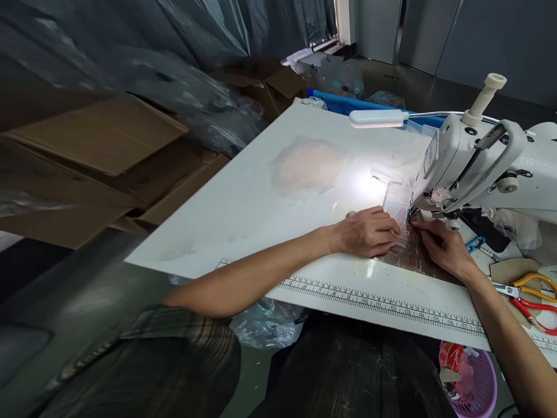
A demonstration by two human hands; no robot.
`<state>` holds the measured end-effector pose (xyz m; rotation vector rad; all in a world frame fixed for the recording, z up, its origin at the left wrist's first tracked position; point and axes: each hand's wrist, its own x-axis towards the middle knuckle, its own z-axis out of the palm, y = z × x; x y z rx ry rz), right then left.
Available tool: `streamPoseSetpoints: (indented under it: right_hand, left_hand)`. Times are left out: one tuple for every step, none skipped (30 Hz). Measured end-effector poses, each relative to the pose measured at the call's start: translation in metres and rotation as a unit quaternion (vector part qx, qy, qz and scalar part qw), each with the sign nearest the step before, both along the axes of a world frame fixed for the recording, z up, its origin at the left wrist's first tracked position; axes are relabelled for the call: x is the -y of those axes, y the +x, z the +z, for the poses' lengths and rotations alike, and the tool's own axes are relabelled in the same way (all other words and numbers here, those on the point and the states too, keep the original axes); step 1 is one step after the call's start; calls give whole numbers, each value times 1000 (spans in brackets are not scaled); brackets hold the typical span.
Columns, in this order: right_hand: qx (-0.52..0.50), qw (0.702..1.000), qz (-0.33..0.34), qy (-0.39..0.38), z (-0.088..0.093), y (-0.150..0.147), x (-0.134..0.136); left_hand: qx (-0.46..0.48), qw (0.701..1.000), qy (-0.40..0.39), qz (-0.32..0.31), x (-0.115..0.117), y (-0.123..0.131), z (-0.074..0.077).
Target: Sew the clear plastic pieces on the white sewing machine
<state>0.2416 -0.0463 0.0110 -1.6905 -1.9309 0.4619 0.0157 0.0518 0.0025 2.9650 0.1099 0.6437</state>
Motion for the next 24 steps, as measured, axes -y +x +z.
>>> streamPoseSetpoints:
  right_hand:
    - [10,1000,14,14,-1,-1,1]
    - [26,999,36,27,-2,-2,2]
    - [50,996,60,39,-3,-3,3]
    - [80,993,79,48,-3,-5,4]
    - [113,988,90,52,-3,-7,4]
    - [144,984,95,53,-3,-9,5]
    - [170,980,93,52,-3,-11,5]
    - [191,977,87,48,-2,-13,5]
    - [206,974,81,43,-2,-14,4]
    - [215,973,76,38,-2,-16,4]
    - [221,972,71,35,-1,-17,4]
    - [224,972,66,32,-1,-17,4]
    - [227,972,62,29,-2,-18,4]
    - [226,972,59,28,-2,-17,5]
    - [222,973,56,28,-3,-16,5]
    - [212,975,55,32,-4,-15,6]
    - [193,979,56,40,-4,-14,6]
    - [169,983,59,51,-5,-12,7]
    - [142,986,63,65,-5,-10,8]
    - [117,988,69,78,-6,-8,8]
    - [98,988,75,88,-6,-7,9]
    - [87,989,81,94,-6,-6,10]
    - [83,988,86,95,-5,-5,10]
    - [82,988,92,94,-5,-4,10]
  left_hand:
    - [0,1000,-3,3,0,0,1]
    - [0,1000,-5,3,0,0,1]
    - [1,1000,-5,-1,-1,-1,2]
    - [2,1000,-4,-7,-1,-1,2]
    - [4,1000,-3,-16,0,-2,2]
    - [7,1000,0,-26,0,-2,2]
    - [12,999,2,-36,0,-3,1]
    - [16,999,5,-44,1,-3,0]
    - [18,999,9,-49,1,-3,0]
    - [18,998,11,-51,1,-3,-1]
    - [17,998,11,-52,1,-3,-2]
    - [17,998,9,-52,1,-3,-3]
    - [16,998,5,-52,1,-2,-3]
    - [16,999,-2,-51,1,-1,-4]
    - [14,999,-10,-48,0,-1,-4]
    - [9,999,-18,-41,0,0,-4]
    - [2,999,-26,-32,-1,1,-4]
    - [-4,999,-33,-23,-1,1,-3]
    - [-9,999,-37,-17,-2,1,-3]
    - [-9,999,-38,-15,-2,1,-2]
    - [-6,999,-36,-17,-2,1,-2]
    - [-1,999,-32,-20,-3,1,-2]
    - [3,999,-28,-23,-3,0,-2]
    - [4,999,-26,-24,-3,0,-2]
